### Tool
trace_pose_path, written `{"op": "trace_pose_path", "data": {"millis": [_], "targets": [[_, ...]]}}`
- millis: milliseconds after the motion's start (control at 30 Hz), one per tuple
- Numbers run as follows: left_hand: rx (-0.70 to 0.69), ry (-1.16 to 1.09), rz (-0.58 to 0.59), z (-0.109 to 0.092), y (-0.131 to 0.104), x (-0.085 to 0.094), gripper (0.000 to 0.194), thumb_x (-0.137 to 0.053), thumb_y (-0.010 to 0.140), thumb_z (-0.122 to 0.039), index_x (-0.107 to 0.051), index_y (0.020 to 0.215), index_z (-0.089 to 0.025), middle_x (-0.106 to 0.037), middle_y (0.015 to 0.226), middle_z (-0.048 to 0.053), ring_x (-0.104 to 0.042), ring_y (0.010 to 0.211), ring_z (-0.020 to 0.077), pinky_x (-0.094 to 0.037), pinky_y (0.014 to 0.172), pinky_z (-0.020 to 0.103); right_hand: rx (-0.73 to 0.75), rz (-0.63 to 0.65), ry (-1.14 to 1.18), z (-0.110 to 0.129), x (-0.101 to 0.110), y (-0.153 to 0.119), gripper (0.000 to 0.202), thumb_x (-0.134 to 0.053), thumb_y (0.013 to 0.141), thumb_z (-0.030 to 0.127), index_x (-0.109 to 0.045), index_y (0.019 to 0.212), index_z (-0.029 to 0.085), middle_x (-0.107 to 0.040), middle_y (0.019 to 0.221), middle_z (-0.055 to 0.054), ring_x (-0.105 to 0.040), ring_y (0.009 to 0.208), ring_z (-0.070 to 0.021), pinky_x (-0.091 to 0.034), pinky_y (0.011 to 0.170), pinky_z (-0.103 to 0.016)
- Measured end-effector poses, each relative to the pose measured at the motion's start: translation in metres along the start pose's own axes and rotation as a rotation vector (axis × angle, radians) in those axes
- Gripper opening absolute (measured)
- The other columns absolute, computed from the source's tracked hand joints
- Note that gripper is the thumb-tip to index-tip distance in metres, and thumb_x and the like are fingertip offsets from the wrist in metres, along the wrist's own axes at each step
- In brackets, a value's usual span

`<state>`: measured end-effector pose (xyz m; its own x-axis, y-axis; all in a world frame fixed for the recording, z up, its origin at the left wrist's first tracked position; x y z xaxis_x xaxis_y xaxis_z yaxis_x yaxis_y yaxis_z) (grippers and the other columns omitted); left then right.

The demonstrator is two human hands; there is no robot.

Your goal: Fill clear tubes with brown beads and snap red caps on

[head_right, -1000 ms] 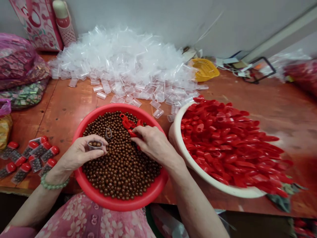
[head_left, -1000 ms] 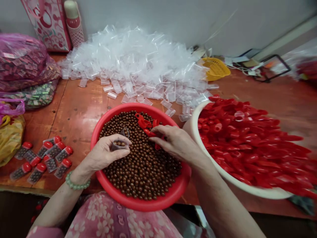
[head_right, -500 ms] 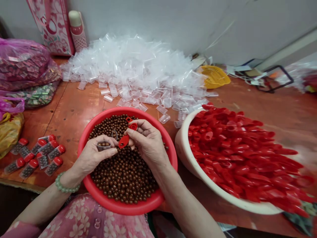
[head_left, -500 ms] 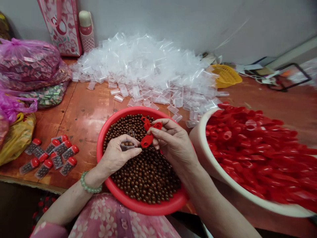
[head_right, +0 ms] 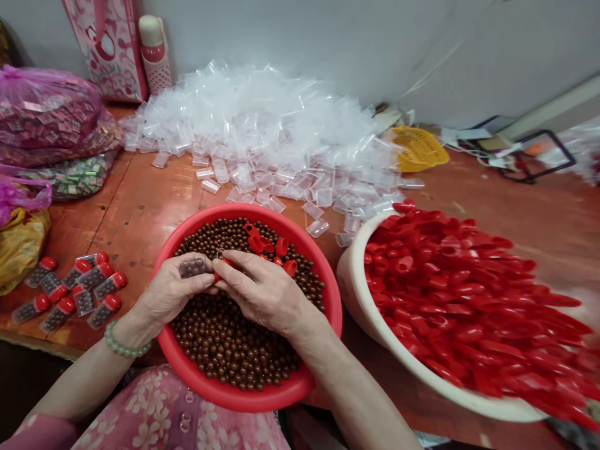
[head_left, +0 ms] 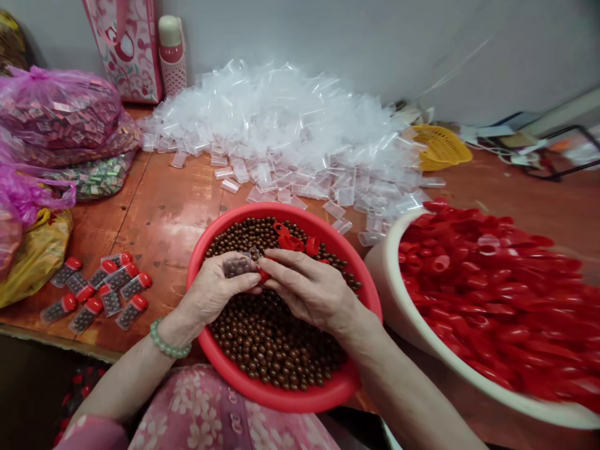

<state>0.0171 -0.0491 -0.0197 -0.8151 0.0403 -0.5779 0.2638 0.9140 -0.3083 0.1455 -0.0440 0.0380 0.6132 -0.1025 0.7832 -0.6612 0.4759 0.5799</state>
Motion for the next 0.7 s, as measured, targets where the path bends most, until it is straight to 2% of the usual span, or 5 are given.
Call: {"op": "trace_pose_path", "data": {"millis": [367, 433, 567, 600, 700], "targets": [[0.048, 0.039, 0.069, 0.002, 0.000, -0.003, 0.037, -0.086, 0.059, -0.027, -0.061, 0.082, -0.012, -0.062, 0.070, -0.002, -0.061, 0.063, 0.0087, -0.050, 0.067, 0.023, -0.053, 0.166, 0.247, -0.006, 0.013, 0.010, 0.031, -0.055, 0.092, 0.016, -0.061, 0.121, 0.025, -0.062, 0.096, -0.007, -0.066, 0.082, -0.0149, -0.058, 0.066, -0.025], [0.038, 0.048, 0.068, -0.001, -0.001, -0.004, 0.035, -0.084, 0.062, -0.027, -0.060, 0.084, -0.012, -0.065, 0.076, 0.000, -0.063, 0.067, 0.0103, -0.051, 0.069, 0.025, -0.119, 0.100, 0.292, -0.008, 0.021, 0.012, 0.034, -0.059, 0.089, 0.015, -0.062, 0.121, 0.027, -0.063, 0.095, -0.006, -0.065, 0.081, -0.0153, -0.058, 0.068, -0.026], [0.023, 0.168, 0.030, -0.007, -0.004, -0.006, 0.027, -0.077, 0.070, -0.027, -0.061, 0.086, -0.011, -0.069, 0.088, 0.006, -0.065, 0.080, 0.0139, -0.050, 0.074, 0.026, -0.308, -0.217, 0.233, -0.021, 0.039, 0.007, 0.040, -0.065, 0.085, 0.012, -0.063, 0.120, 0.030, -0.063, 0.096, -0.005, -0.065, 0.085, -0.0189, -0.057, 0.074, -0.033], [0.022, 0.194, 0.020, -0.008, -0.004, -0.006, 0.026, -0.076, 0.071, -0.027, -0.062, 0.085, -0.012, -0.069, 0.088, 0.006, -0.065, 0.081, 0.0137, -0.050, 0.075, 0.026, -0.298, -0.200, 0.194, -0.021, 0.036, 0.007, 0.037, -0.064, 0.085, 0.013, -0.064, 0.118, 0.029, -0.064, 0.095, -0.005, -0.065, 0.083, -0.0193, -0.057, 0.072, -0.033], [0.014, 0.241, 0.006, -0.008, -0.005, -0.005, 0.027, -0.076, 0.070, -0.029, -0.061, 0.084, -0.013, -0.068, 0.086, 0.004, -0.063, 0.082, 0.0133, -0.048, 0.078, 0.026, -0.227, 0.022, 0.121, -0.020, 0.017, 0.007, 0.026, -0.062, 0.087, 0.015, -0.067, 0.111, 0.024, -0.065, 0.091, -0.006, -0.065, 0.078, -0.0186, -0.057, 0.067, -0.032]]}}
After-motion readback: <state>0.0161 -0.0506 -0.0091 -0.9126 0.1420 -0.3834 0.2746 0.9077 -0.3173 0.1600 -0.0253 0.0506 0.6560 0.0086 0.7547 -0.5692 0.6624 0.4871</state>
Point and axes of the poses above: each hand's wrist, its own y-axis towards the middle knuckle, its own x-axis out of the back of the hand, z = x × y, the point moved 6 cm from there along y, towards the middle knuckle
